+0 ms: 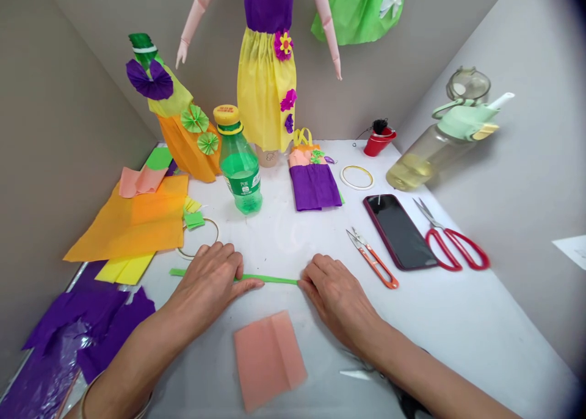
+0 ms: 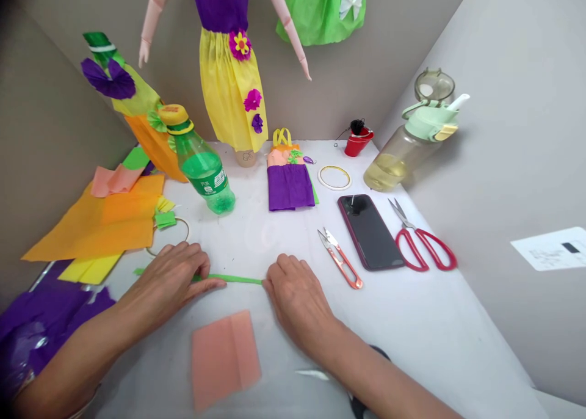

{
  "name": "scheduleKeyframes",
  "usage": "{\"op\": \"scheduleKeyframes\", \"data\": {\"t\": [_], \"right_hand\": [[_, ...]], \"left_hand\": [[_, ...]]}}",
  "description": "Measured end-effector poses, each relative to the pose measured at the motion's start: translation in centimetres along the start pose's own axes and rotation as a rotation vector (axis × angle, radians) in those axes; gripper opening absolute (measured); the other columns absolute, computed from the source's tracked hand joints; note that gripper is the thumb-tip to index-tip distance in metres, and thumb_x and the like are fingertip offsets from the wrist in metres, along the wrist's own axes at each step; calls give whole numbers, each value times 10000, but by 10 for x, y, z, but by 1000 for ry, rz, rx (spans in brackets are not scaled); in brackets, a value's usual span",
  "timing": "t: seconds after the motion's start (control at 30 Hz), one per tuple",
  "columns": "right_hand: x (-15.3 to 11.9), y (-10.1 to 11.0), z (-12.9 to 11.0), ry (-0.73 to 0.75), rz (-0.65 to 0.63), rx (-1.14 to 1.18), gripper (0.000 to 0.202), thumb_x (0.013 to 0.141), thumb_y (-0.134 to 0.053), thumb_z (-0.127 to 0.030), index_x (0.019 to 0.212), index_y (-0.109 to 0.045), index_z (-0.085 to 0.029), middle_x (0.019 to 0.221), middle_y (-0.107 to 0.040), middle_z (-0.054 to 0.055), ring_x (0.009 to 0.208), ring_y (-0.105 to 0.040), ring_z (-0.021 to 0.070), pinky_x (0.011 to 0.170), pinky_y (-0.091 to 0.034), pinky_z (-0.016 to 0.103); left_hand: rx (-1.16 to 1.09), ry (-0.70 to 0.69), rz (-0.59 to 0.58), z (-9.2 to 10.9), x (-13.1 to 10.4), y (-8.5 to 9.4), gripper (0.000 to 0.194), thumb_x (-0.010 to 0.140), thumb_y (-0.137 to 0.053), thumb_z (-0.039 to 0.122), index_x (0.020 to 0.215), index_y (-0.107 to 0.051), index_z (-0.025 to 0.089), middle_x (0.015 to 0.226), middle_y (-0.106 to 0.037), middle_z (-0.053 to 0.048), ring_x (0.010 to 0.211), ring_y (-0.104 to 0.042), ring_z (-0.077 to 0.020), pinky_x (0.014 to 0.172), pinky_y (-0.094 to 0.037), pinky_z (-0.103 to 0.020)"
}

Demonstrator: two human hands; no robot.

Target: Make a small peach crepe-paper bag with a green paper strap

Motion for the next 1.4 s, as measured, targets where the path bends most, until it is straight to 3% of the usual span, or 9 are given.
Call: {"op": "scheduleKeyframes", "data": {"t": [0.27, 0.43, 0.57, 0.67, 0.9, 1.2, 1.4], "right_hand": [[1, 4, 0, -23, -19, 8, 173, 936, -488, -137, 779, -542, -187, 823, -545, 38, 744, -498, 191, 688, -369, 337], [1, 5, 1, -23, -20, 31, 175, 943, -492, -144, 785, -554, -186, 827, -549, 38, 754, -505, 191, 699, -377, 340], [1, 8, 3, 1, -44, 54, 153, 945, -523, -156, 803, -577, -180, 838, -563, 40, 762, -516, 194, 701, -388, 343], [1, 9, 5, 29, -34, 75, 106, 913, -601, -165, 809, -588, -179, 844, -573, 35, 775, -522, 195, 707, -405, 341], [-1, 12, 5, 111, 0, 157, 94, 893, -620, -124, 816, -599, -174, 883, -574, 43, 817, -527, 182, 718, -459, 310], [-1, 12, 6, 138, -13, 177, 130, 931, -560, -128, 858, -654, -177, 863, -571, 46, 816, -522, 181, 736, -467, 314], [-1, 12, 8, 142, -17, 161, 144, 944, -541, -137, 860, -655, -164, 845, -567, 49, 805, -512, 187, 735, -452, 324]], "left_hand": [[72, -5, 40, 4, 1, -4, 418, 898, -565, 552, 695, -490, 195, 762, -559, -25, 767, -488, -218, 729, -315, -373], [-57, -32, 18, -6, 2, -4, 391, 872, -612, 535, 717, -487, 197, 762, -544, -2, 756, -479, -204, 713, -321, -354], [-201, -127, 53, -10, 1, -5, 294, 812, -731, 413, 886, -531, 211, 918, -566, -8, 877, -483, -218, 764, -357, -339], [-300, -200, 47, -6, 2, -7, 223, 866, -685, 286, 1028, -541, 235, 1045, -571, -18, 981, -484, -219, 838, -375, -335], [-391, -246, -3, 2, 2, -13, 12, 944, -555, 207, 948, -555, 219, 987, -584, -29, 953, -492, -204, 811, -402, -321], [-393, -370, 101, 8, 4, -17, 143, 977, -488, 152, 921, -609, 204, 899, -593, -27, 871, -477, -182, 767, -381, -311], [-396, -338, 94, 6, 5, -22, 118, 959, -542, 150, 893, -624, 205, 871, -617, 0, 842, -489, -171, 778, -359, -315]]}}
Point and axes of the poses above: each hand's wrist, its own x-axis towards the middle knuckle, its own y-axis out of the back of the hand, z = x × y, the point moved 1 cm from there along x, towards the middle knuckle
